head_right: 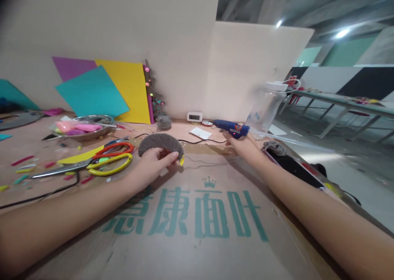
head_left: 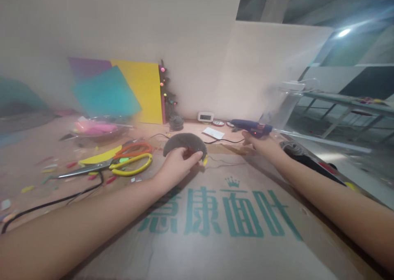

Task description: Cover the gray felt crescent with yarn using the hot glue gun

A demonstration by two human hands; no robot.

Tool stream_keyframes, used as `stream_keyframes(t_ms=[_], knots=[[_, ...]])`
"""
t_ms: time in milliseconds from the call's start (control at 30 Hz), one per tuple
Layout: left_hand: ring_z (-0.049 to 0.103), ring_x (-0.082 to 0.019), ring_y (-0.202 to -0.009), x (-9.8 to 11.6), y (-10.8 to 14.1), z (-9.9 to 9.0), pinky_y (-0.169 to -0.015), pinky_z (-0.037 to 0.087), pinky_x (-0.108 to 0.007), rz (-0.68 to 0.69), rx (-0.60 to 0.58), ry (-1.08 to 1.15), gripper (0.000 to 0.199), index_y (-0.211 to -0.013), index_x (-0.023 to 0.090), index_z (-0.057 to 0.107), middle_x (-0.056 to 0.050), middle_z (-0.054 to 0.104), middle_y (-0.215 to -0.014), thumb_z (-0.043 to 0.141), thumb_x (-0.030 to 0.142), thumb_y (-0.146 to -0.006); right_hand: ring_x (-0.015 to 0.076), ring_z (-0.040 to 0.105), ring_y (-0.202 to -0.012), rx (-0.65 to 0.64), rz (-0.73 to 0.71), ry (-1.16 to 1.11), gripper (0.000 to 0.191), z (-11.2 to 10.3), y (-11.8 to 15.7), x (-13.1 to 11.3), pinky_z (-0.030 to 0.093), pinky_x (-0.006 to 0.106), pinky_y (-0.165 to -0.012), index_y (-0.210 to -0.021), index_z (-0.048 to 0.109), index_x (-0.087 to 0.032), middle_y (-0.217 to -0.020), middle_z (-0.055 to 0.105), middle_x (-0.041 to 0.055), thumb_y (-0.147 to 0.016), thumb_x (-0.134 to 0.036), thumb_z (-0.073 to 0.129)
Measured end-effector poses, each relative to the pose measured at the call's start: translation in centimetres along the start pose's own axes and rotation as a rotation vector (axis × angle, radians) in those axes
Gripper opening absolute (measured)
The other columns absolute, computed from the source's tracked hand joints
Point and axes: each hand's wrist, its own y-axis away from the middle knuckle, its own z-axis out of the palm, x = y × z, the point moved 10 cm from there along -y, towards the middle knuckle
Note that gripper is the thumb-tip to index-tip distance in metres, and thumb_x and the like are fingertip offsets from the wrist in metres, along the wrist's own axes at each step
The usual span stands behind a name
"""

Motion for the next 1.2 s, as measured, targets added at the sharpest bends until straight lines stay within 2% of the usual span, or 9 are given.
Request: stream_keyframes(t_ms=[33,167,367,567,700,900,1067,1200], knots=[[0.067,-0.022,-0.076,-0.3,-0.1,-0.2,-0.067,0.045,-0.029,-0.005,0.018,0.032,0.039,-0.077,0.016,0.068,-0.007,0.074,-0.078,0.057,0.053,-0.082,0.0250,0.068,-0.071,-0.007,-0.002,-0.045,0.042,0.3,0.8,-0.8,0.050,0.034,-0.064,-0.091,0.069,-0.019,-0.076,0.073,0.0078,-0.082,-0.058,0.057],[0.068,-0.022,-0.076,-1.5,-0.6,-0.8,-0.066,0.047,-0.028,-0.023,0.085,0.120,0.041,-0.083,0.015,0.069,-0.009,0.074,-0.081,0.060,0.055,-0.080,0.0249,0.068,-0.082,-0.049,-0.123,-0.047,0.037,1.7,4.0,-4.1,0.051,0.034,-0.072,-0.081,0.070,-0.021,-0.086,0.074,0.0065,-0.085,-0.054,0.055],[0.067,-0.019,-0.070,-2.0,-0.5,-1.1,-0.063,0.047,-0.027,-0.045,0.127,0.205,0.040,-0.082,0.014,0.070,-0.010,0.073,-0.079,0.064,0.054,-0.077,0.0243,0.065,-0.087,-0.108,-0.318,-0.027,0.029,2.6,6.4,-6.5,0.052,0.039,-0.081,-0.089,0.068,-0.022,-0.094,0.072,0.0053,-0.085,-0.050,0.059],[0.066,-0.019,-0.071,-2.1,-0.7,-1.0,-0.064,0.046,-0.027,-0.039,0.105,0.156,0.044,-0.083,0.016,0.069,-0.009,0.073,-0.080,0.060,0.058,-0.079,0.0228,0.066,-0.081,-0.189,-0.426,-0.115,0.026,3.0,7.4,-7.5,0.053,0.036,-0.076,-0.087,0.066,-0.023,-0.086,0.071,0.0042,-0.084,-0.048,0.059],[0.066,-0.020,-0.074,-2.2,-0.8,-1.1,-0.066,0.045,-0.027,-0.034,0.103,0.105,0.045,-0.084,0.016,0.069,-0.008,0.073,-0.081,0.058,0.059,-0.081,0.0216,0.066,-0.074,-0.208,-0.460,-0.154,0.025,3.2,7.7,-8.1,0.052,0.033,-0.068,-0.080,0.066,-0.023,-0.079,0.070,0.0040,-0.081,-0.047,0.060],[0.065,-0.020,-0.073,-2.0,-0.8,-1.1,-0.068,0.046,-0.028,-0.021,0.103,0.123,0.046,-0.086,0.015,0.069,-0.009,0.073,-0.080,0.057,0.058,-0.081,0.0198,0.063,-0.067,-0.213,-0.443,-0.016,0.027,3.2,8.0,-8.4,0.049,0.029,-0.061,-0.074,0.064,-0.021,-0.070,0.067,0.0031,-0.077,-0.048,0.061],[0.065,-0.019,-0.070,-2.3,-0.7,-1.3,-0.067,0.045,-0.028,-0.045,0.143,0.169,0.045,-0.084,0.014,0.070,-0.010,0.074,-0.080,0.060,0.057,-0.078,0.0187,0.059,-0.059,-0.260,-0.419,-0.012,0.028,3.5,8.4,-8.3,0.047,0.029,-0.054,-0.068,0.059,-0.023,-0.063,0.063,0.0010,-0.077,-0.050,0.060],[0.065,-0.019,-0.071,-2.3,-0.8,-1.1,-0.068,0.045,-0.028,-0.041,0.125,0.149,0.047,-0.083,0.015,0.069,-0.010,0.074,-0.082,0.058,0.060,-0.079,0.0197,0.060,-0.061,-0.292,-0.405,-0.014,0.028,3.8,8.4,-8.2,0.047,0.030,-0.054,-0.071,0.059,-0.023,-0.064,0.063,0.0012,-0.077,-0.050,0.059]])
